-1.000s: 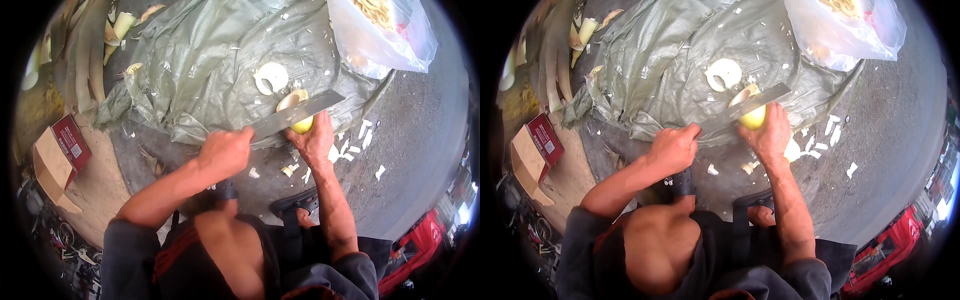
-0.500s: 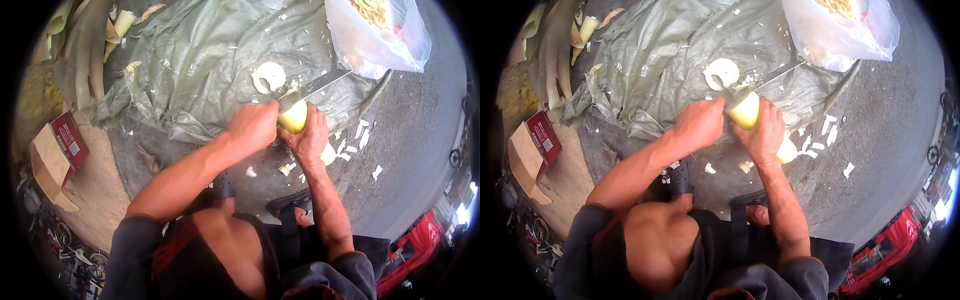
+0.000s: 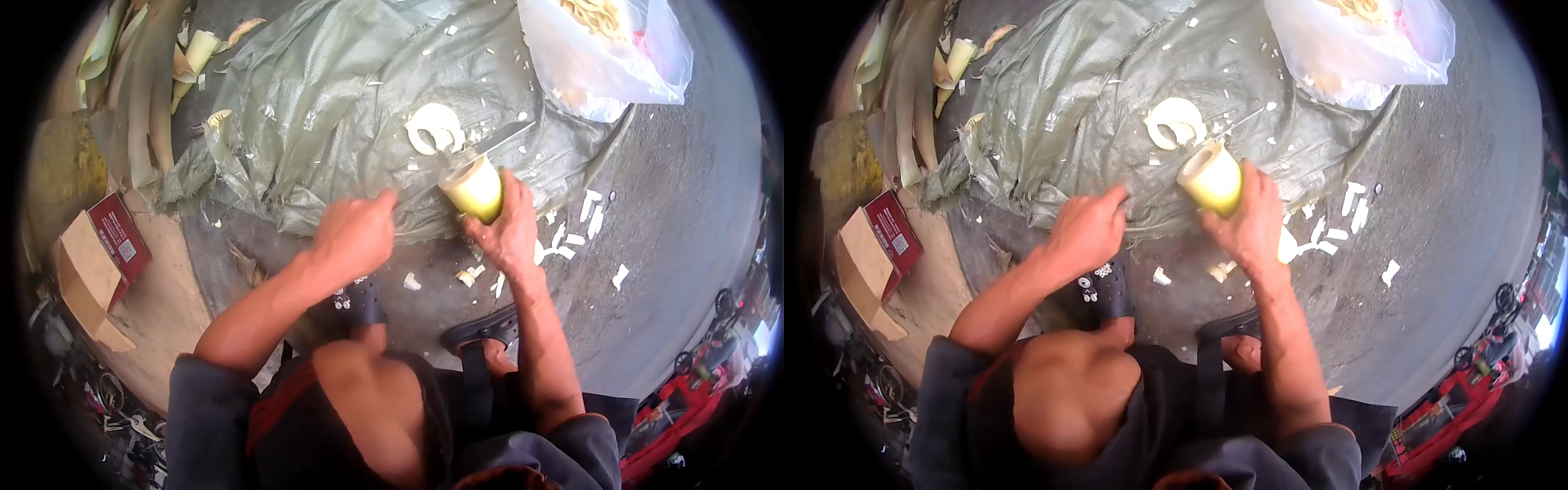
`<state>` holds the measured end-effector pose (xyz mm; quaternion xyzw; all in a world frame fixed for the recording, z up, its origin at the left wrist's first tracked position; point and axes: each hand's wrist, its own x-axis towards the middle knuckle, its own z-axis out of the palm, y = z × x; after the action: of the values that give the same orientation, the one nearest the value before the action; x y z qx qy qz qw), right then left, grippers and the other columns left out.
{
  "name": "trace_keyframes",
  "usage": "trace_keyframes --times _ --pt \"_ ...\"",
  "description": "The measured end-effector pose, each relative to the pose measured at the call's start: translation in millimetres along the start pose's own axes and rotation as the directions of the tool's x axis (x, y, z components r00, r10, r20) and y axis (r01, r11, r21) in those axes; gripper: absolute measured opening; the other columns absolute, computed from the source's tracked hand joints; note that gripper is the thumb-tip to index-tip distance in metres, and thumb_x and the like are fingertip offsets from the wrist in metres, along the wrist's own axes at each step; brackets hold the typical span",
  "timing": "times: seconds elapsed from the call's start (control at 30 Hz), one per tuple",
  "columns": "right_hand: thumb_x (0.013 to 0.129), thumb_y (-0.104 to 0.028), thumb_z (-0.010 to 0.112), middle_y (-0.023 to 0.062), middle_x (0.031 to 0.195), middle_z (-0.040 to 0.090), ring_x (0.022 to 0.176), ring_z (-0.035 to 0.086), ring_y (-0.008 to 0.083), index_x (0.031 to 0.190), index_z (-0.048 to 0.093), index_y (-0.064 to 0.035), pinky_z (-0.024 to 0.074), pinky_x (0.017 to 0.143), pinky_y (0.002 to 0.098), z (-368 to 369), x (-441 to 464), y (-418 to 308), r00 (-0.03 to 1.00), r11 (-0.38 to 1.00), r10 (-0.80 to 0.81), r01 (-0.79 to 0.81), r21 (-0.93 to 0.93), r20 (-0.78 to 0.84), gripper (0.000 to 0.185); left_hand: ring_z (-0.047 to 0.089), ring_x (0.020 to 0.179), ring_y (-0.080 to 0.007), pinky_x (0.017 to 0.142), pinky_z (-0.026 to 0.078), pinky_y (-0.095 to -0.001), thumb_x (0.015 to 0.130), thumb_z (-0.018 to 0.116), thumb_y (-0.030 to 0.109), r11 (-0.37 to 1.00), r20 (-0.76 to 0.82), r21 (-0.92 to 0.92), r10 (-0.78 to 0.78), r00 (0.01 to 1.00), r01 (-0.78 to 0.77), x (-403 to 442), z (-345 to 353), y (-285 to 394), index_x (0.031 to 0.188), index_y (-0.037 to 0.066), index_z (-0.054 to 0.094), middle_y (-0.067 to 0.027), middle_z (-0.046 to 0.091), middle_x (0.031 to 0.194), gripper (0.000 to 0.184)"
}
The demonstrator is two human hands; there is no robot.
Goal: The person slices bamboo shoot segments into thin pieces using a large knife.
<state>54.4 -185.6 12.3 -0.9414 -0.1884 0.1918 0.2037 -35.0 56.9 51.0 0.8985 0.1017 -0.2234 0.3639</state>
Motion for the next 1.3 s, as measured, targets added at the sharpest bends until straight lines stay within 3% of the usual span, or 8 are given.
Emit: trace_keyframes --times 0.07,0.2,0.3,0.83,1.03,1.13,1.23,1.3 --pt "0.066 -0.037 0.086 0.0242 0.125 0.055 0.119 0.053 0.0414 0.141 0.048 0.0015 0.0440 0.101 0.0511 -10 10 1 0.988 0.997 0.072 -0.071 -0.013 0.138 0.092 0.067 0.069 -0.0450 0.064 0.052 -0.0563 0.087 0.060 0.006 0.999 0.002 0.019 0.042 0.999 -0.042 -22 3 -9 0.102 0.001 0.062 -0.0240 0.069 0.078 0.017" --pt "0.063 -0.035 0.088 0.0217 0.120 0.058 0.114 0.057 0.0415 0.137 0.054 -0.0052 0.0493 0.096 0.0504 -2 9 1 0.995 0.988 0.056 -0.067 0.141 0.084 0.086 0.067 0.066 -0.0434 0.061 0.051 -0.0550 0.085 0.062 0.003 0.996 -0.027 0.006 0.087 0.996 -0.086 -46 6 -13 0.100 0.002 0.061 -0.0212 0.068 0.073 0.016" --pt "0.062 -0.034 0.089 0.0195 0.114 0.063 0.107 0.061 0.0399 0.135 0.055 -0.0038 0.0519 0.092 0.0489 -4 13 -2 0.980 0.961 0.091 -0.133 0.243 0.175 0.086 0.066 0.064 -0.0435 0.060 0.051 -0.0547 0.085 0.062 0.004 0.993 -0.054 -0.014 0.117 0.992 -0.118 -45 8 -17 0.099 0.003 0.061 -0.0197 0.067 0.069 0.014" --pt "0.058 -0.025 0.090 0.0167 0.115 0.063 0.103 0.059 0.0370 0.135 0.051 -0.0001 0.0475 0.089 0.0466 19 -7 -10 0.995 0.995 -0.091 0.090 -0.046 -0.029 0.089 0.067 0.070 -0.0493 0.066 0.052 -0.0590 0.088 0.060 0.008 1.000 0.077 -0.001 0.018 0.997 -0.018 39 22 9 0.098 -0.004 0.061 -0.0271 0.067 0.070 0.016" --pt "0.053 -0.018 0.093 0.0222 0.124 0.059 0.111 0.056 0.0399 0.137 0.049 0.0021 0.0447 0.095 0.0482 6 -12 -8 0.960 0.979 -0.170 0.139 -0.152 -0.220 0.097 0.066 0.070 -0.0479 0.067 0.050 -0.0581 0.091 0.058 0.011 0.990 -0.100 -0.134 -0.056 0.993 0.042 23 27 -1 0.108 -0.003 0.065 -0.0269 0.065 0.070 0.023" --pt "0.059 -0.021 0.093 0.0208 0.129 0.057 0.118 0.054 0.0407 0.140 0.048 0.0004 0.0426 0.100 0.0504 3 -1 -1 0.917 0.974 -0.208 0.163 -0.157 -0.340 0.095 0.066 0.067 -0.0466 0.064 0.050 -0.0562 0.092 0.059 0.012 0.990 -0.117 -0.144 -0.024 0.993 0.007 1 20 -8 0.109 -0.002 0.065 -0.0263 0.064 0.068 0.023" --pt "0.061 -0.023 0.092 0.0196 0.129 0.056 0.118 0.052 0.0401 0.141 0.049 -0.0026 0.0411 0.102 0.0491 -5 2 -2 0.983 0.976 -0.160 0.144 -0.164 -0.086 0.093 0.065 0.064 -0.0446 0.061 0.050 -0.0532 0.091 0.061 0.009 0.990 -0.150 -0.136 0.025 0.988 -0.046 -17 22 -11 0.107 -0.002 0.065 -0.0241 0.063 0.065 0.020" --pt "0.061 -0.026 0.091 0.0187 0.128 0.056 0.117 0.052 0.0396 0.140 0.049 -0.0027 0.0407 0.102 0.0489 -2 6 2 0.991 0.987 -0.117 0.108 -0.121 -0.071 0.092 0.065 0.062 -0.0431 0.060 0.051 -0.0511 0.089 0.062 0.007 0.987 -0.196 -0.148 0.033 0.980 -0.063 -30 15 -14 0.106 -0.001 0.065 -0.0217 0.063 0.065 0.019"
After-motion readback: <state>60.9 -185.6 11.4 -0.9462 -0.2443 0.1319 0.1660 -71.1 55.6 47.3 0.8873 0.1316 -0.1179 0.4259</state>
